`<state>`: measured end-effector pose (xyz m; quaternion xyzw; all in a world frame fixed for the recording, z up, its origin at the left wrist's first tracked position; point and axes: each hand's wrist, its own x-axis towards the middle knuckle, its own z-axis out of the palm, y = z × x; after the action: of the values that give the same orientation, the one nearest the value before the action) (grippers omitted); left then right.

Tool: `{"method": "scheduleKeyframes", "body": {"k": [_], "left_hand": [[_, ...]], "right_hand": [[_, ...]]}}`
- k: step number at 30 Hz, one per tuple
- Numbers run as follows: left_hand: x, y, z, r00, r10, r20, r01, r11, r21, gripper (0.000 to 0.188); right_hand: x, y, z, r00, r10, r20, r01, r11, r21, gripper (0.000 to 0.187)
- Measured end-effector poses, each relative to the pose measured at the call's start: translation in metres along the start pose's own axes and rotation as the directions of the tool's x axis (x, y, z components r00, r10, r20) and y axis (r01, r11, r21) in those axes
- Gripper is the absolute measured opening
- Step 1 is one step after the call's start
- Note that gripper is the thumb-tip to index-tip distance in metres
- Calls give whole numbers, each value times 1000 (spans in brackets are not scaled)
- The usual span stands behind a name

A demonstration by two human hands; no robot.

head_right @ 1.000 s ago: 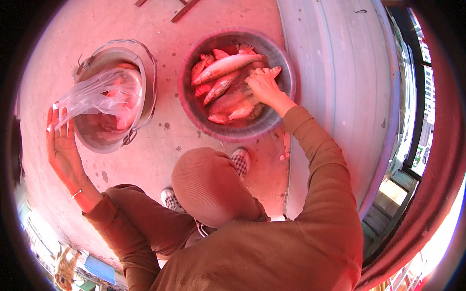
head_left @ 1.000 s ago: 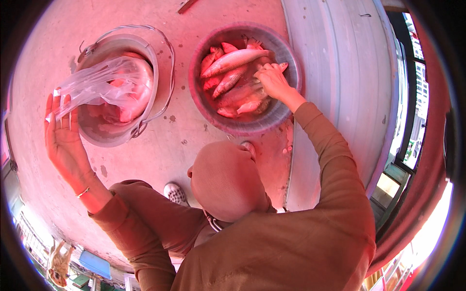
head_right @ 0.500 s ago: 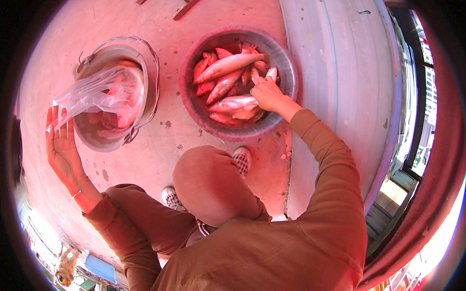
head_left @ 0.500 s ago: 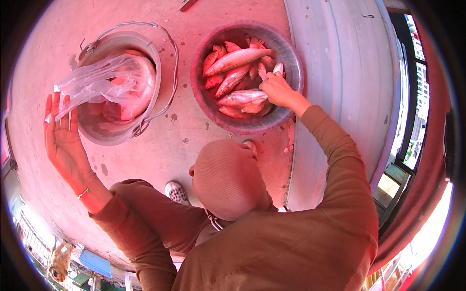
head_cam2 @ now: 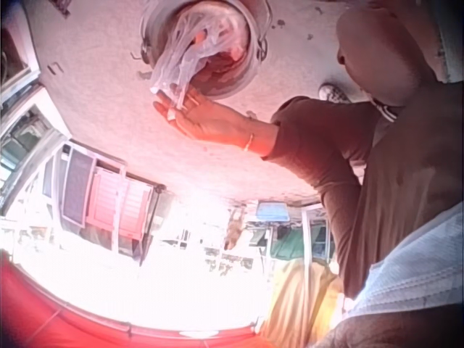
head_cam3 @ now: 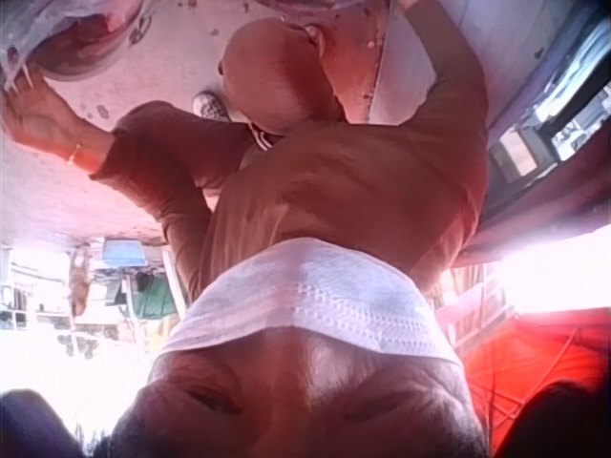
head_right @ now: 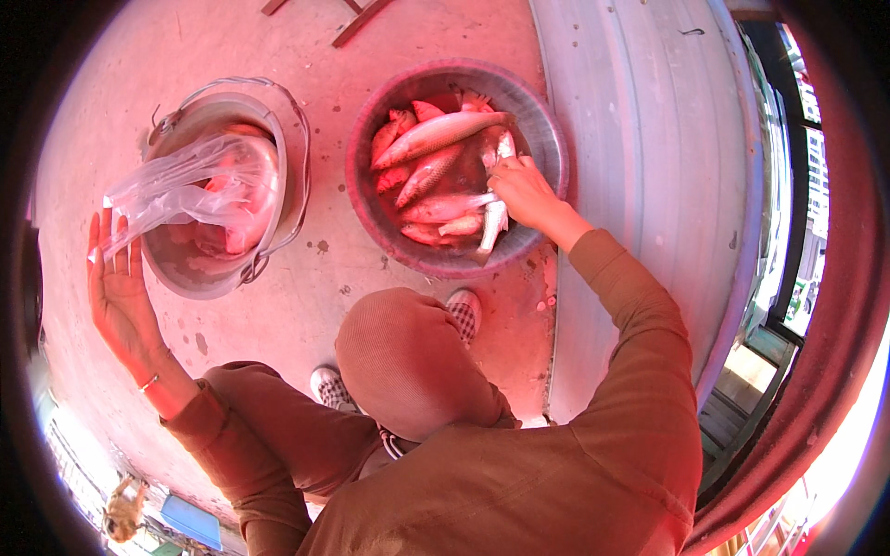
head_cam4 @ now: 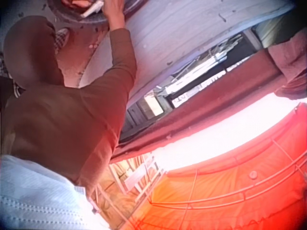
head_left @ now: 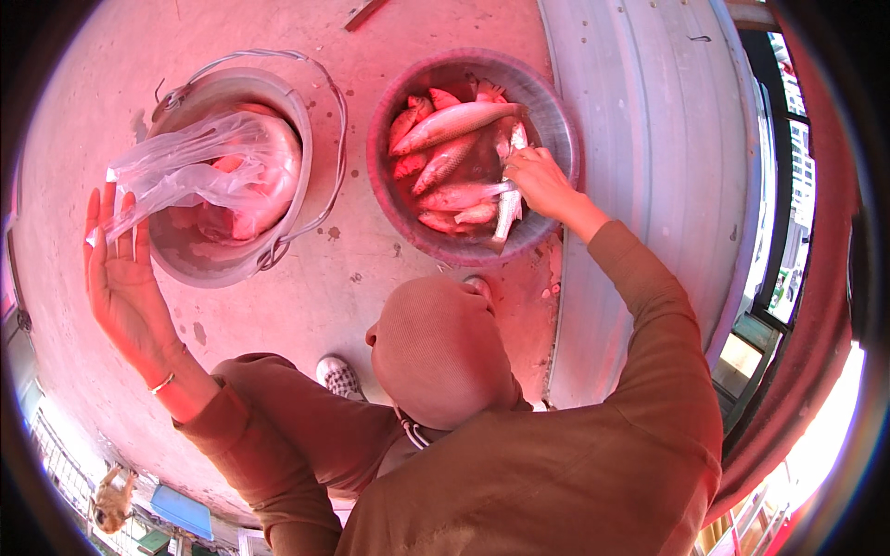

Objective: The person picks individual fish from a metal bowl and places them into a plastic bag held open with the other hand. After filling the bag, the person carries the bag and an empty bucket through a cluttered workshop area into a dimly lit room and sets them down.

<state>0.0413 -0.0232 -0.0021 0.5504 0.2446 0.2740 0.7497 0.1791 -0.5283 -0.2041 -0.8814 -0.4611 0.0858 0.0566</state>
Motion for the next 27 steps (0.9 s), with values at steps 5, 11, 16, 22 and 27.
{"method": "scheduleKeyframes", "body": {"k": [5, 11, 16, 22, 27], "left_hand": [[0, 1, -1, 1000, 0, -11, 0, 1000, 10, 50], [0, -1, 1, 1000, 6, -22, -6, 1000, 21, 50], [2, -2, -2, 1000, 6, 1, -6, 1000, 15, 49], [-2, 5, -2, 1000, -7, -11, 7, 1000, -7, 49], [-1, -3, 5, 1000, -21, -13, 20, 1000, -17, 49]], "right_hand": [[-11, -15, -8, 988, 152, 4, -150, 979, -138, 17], [-5, -16, 10, 973, 227, -36, -229, 951, -209, 31], [14, -7, 14, 975, 185, -127, -203, 968, -150, 47], [38, 6, 9, 997, 70, -24, -73, 977, -200, 44], [16, 18, 20, 998, 52, -34, -58, 977, -207, 40]]}}
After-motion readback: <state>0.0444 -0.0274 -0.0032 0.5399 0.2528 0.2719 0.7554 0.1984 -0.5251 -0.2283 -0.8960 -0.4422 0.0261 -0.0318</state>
